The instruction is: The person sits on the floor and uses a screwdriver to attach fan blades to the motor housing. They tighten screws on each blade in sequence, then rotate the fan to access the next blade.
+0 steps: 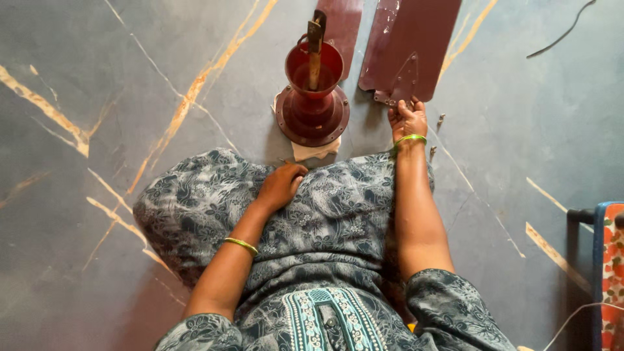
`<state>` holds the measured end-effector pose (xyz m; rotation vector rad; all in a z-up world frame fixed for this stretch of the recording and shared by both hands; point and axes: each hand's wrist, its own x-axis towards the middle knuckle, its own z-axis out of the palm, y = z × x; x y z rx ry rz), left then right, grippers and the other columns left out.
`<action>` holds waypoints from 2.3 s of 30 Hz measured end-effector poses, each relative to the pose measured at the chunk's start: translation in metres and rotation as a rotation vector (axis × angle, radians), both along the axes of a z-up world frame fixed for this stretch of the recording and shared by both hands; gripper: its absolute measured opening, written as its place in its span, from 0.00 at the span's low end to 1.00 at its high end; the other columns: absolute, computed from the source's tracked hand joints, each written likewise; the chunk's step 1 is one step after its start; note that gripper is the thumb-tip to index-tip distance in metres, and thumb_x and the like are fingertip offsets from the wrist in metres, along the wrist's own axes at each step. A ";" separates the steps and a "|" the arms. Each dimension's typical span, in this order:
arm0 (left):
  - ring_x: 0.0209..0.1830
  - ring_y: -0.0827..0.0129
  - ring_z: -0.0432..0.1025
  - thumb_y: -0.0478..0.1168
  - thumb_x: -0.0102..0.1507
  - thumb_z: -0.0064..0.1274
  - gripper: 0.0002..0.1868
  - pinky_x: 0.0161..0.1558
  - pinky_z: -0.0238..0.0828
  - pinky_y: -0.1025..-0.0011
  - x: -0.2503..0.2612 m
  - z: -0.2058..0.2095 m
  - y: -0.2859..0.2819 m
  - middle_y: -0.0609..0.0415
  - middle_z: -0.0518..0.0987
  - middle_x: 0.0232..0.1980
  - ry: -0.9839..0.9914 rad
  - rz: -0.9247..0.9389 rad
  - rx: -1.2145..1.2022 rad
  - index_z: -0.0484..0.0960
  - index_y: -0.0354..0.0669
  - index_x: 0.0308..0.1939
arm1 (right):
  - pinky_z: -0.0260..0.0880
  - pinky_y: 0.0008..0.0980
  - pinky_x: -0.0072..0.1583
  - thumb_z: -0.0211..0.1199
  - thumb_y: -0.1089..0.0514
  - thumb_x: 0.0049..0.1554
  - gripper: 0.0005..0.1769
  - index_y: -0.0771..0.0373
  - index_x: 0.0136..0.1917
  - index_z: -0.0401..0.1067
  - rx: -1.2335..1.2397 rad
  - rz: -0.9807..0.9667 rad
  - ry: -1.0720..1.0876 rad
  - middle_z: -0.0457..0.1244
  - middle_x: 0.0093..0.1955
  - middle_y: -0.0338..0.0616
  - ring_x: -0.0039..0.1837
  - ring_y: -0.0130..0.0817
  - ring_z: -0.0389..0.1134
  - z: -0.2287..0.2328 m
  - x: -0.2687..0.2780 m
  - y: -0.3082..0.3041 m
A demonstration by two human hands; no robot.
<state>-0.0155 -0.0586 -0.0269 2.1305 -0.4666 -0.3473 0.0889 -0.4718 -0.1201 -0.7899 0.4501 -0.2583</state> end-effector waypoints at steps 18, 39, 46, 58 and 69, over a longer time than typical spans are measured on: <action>0.52 0.47 0.76 0.40 0.65 0.51 0.12 0.54 0.72 0.53 0.004 -0.007 -0.003 0.44 0.83 0.50 0.099 0.021 0.095 0.82 0.42 0.50 | 0.80 0.40 0.53 0.60 0.76 0.59 0.36 0.62 0.78 0.56 -0.053 0.044 0.189 0.63 0.58 0.46 0.49 0.36 0.69 -0.056 0.056 -0.015; 0.55 0.49 0.74 0.41 0.66 0.50 0.12 0.56 0.70 0.54 0.006 0.003 -0.005 0.44 0.82 0.52 0.145 0.005 0.140 0.82 0.41 0.51 | 0.71 0.32 0.37 0.52 0.75 0.58 0.40 0.56 0.80 0.52 -0.203 -0.050 0.425 0.60 0.67 0.62 0.47 0.53 0.78 -0.058 0.060 -0.018; 0.54 0.48 0.74 0.41 0.66 0.50 0.12 0.55 0.70 0.53 0.001 -0.003 -0.004 0.44 0.82 0.51 0.116 0.021 0.130 0.82 0.42 0.50 | 0.76 0.36 0.38 0.51 0.74 0.58 0.40 0.55 0.80 0.48 -0.291 -0.057 0.536 0.62 0.63 0.59 0.43 0.50 0.76 -0.057 0.055 -0.014; 0.53 0.47 0.74 0.42 0.65 0.52 0.11 0.54 0.71 0.52 -0.004 -0.019 -0.003 0.43 0.82 0.49 0.036 -0.004 0.151 0.81 0.42 0.49 | 0.80 0.31 0.45 0.70 0.63 0.57 0.28 0.58 0.70 0.66 -1.289 -0.010 0.253 0.66 0.51 0.43 0.47 0.33 0.72 0.000 0.026 0.055; 0.54 0.46 0.74 0.41 0.65 0.52 0.12 0.55 0.70 0.52 -0.007 -0.017 -0.003 0.43 0.81 0.51 0.028 0.006 0.130 0.81 0.43 0.50 | 0.52 0.49 0.78 0.81 0.56 0.46 0.57 0.59 0.80 0.52 -1.553 0.349 -0.169 0.55 0.76 0.56 0.78 0.55 0.53 0.030 -0.012 0.169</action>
